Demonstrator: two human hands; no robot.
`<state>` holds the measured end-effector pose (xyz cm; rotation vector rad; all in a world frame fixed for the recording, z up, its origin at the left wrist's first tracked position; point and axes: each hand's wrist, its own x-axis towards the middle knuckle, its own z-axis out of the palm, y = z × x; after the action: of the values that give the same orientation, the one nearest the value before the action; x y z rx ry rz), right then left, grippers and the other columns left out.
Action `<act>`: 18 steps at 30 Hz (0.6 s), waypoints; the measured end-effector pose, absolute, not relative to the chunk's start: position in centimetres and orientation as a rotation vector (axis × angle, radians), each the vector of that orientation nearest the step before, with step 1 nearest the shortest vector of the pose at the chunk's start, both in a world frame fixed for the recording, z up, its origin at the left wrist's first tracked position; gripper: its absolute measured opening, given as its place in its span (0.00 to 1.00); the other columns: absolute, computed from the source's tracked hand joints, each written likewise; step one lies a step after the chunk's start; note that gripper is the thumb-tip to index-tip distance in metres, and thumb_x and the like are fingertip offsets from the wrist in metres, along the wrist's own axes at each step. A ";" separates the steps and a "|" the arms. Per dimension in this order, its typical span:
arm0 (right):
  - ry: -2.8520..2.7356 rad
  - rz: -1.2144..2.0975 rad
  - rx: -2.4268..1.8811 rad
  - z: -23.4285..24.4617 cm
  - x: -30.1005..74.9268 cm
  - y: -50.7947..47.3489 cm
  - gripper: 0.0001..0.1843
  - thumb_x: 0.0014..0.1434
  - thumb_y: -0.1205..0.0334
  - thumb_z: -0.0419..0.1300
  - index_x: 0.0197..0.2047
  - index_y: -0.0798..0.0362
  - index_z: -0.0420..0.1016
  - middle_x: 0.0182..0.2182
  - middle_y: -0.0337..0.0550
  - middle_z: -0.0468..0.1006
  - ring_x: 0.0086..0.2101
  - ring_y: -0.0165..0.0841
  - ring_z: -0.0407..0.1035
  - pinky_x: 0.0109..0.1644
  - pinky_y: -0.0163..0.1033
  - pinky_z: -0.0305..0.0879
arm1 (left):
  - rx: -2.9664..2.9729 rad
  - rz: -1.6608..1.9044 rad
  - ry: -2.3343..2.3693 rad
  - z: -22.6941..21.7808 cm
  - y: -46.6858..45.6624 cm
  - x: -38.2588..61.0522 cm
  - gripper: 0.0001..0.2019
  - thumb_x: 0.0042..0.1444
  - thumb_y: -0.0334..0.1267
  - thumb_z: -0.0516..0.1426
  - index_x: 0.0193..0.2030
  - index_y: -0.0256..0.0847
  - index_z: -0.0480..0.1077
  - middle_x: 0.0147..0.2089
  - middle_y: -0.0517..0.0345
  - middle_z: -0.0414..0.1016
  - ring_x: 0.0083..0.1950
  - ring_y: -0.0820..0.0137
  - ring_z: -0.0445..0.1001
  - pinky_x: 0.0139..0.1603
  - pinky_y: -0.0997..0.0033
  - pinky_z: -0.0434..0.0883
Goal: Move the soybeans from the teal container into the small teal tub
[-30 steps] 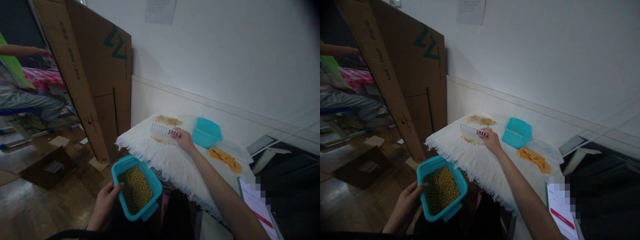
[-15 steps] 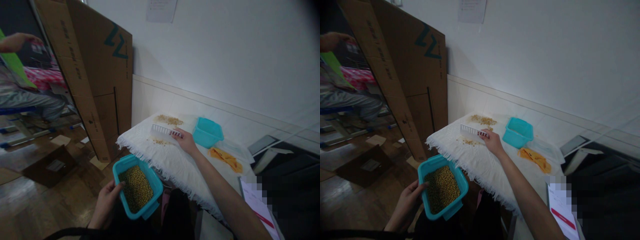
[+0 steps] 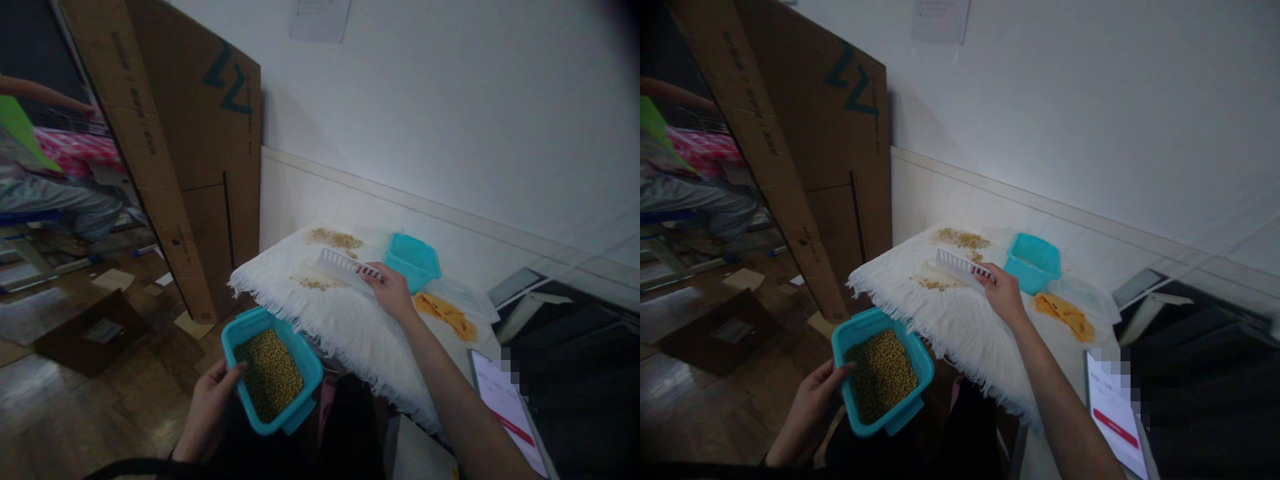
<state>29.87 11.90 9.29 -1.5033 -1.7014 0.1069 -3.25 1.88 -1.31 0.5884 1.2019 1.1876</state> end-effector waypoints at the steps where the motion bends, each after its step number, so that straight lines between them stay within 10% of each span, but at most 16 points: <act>1: -1.679 0.087 -1.522 9.1 30.2 11.5 0.15 0.54 0.56 0.56 0.42 0.52 0.76 0.32 0.41 0.78 0.30 0.35 0.69 0.35 0.37 0.63 | 0.598 1.189 1.199 -1.3 1.8 -3.2 0.15 0.40 0.41 0.65 0.35 0.36 0.72 0.26 0.57 0.78 0.25 0.65 0.74 0.27 0.69 0.70; 18: -1.687 0.080 -1.546 7.7 30.3 9.7 0.14 0.55 0.55 0.55 0.42 0.51 0.75 0.32 0.41 0.79 0.29 0.34 0.70 0.34 0.37 0.63 | 0.608 1.178 1.194 -0.9 1.5 -2.8 0.14 0.41 0.39 0.64 0.36 0.36 0.74 0.29 0.56 0.79 0.27 0.65 0.75 0.29 0.69 0.71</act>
<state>30.27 9.69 7.67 -1.5457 -1.6868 0.0799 -2.77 1.54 -0.93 0.6085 1.1939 1.1777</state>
